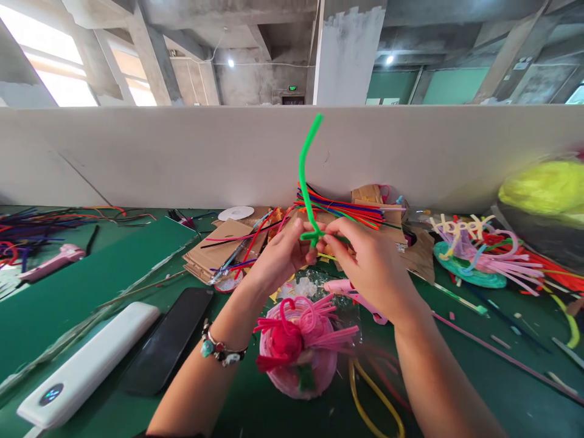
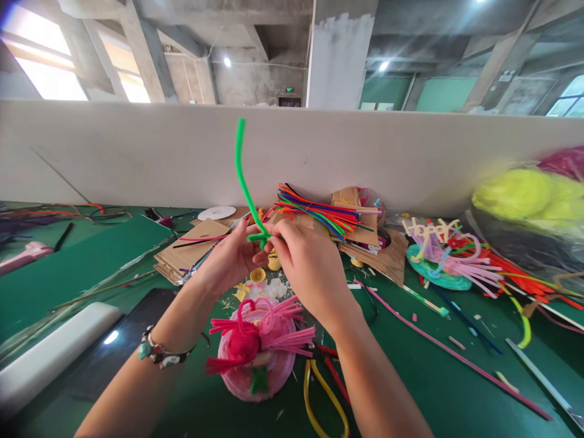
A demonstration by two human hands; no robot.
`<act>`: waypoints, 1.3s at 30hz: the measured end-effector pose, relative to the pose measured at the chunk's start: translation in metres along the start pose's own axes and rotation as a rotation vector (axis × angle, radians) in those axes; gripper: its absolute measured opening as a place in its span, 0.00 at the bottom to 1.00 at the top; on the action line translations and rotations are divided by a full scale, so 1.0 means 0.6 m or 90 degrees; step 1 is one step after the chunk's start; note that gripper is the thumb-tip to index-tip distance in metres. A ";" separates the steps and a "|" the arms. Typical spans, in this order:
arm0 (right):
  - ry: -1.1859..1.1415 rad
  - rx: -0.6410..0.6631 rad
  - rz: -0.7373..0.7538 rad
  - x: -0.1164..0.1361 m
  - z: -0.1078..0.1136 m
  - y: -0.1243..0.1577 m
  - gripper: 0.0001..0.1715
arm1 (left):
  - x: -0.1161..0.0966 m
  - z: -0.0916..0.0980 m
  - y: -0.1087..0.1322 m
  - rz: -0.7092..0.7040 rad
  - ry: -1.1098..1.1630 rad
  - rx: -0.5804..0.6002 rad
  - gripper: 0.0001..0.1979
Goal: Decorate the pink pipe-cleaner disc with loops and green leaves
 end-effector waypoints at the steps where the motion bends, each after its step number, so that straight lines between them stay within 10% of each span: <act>1: 0.021 -0.006 -0.001 0.001 -0.001 0.000 0.06 | -0.004 -0.001 0.002 -0.030 -0.049 -0.017 0.16; 7: 0.084 -0.001 0.057 0.000 -0.002 0.001 0.07 | -0.024 0.002 0.010 -0.134 -0.393 -0.144 0.11; 15: 0.135 0.131 0.230 -0.016 0.007 0.010 0.41 | -0.019 0.013 0.003 -0.031 -0.377 -0.075 0.11; 21: 0.074 0.189 0.191 -0.015 0.008 0.011 0.37 | -0.023 0.013 0.008 -0.007 -0.308 0.013 0.12; 29: 0.093 -0.028 0.244 -0.003 0.011 0.000 0.09 | -0.024 0.007 0.013 0.020 -0.345 0.037 0.11; 39: 0.201 -0.032 0.223 0.003 -0.003 0.000 0.11 | -0.022 0.008 0.007 -0.018 -0.414 0.019 0.11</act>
Point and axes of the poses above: each hand's wrist, its own y-axis away from the middle knuckle, its own z-axis out of the back of the hand, x = y × z, the point moved 3 cm from there along -y, towards the middle knuckle, and after that the axes turned 5 degrees about y, right-handed, at the moved point
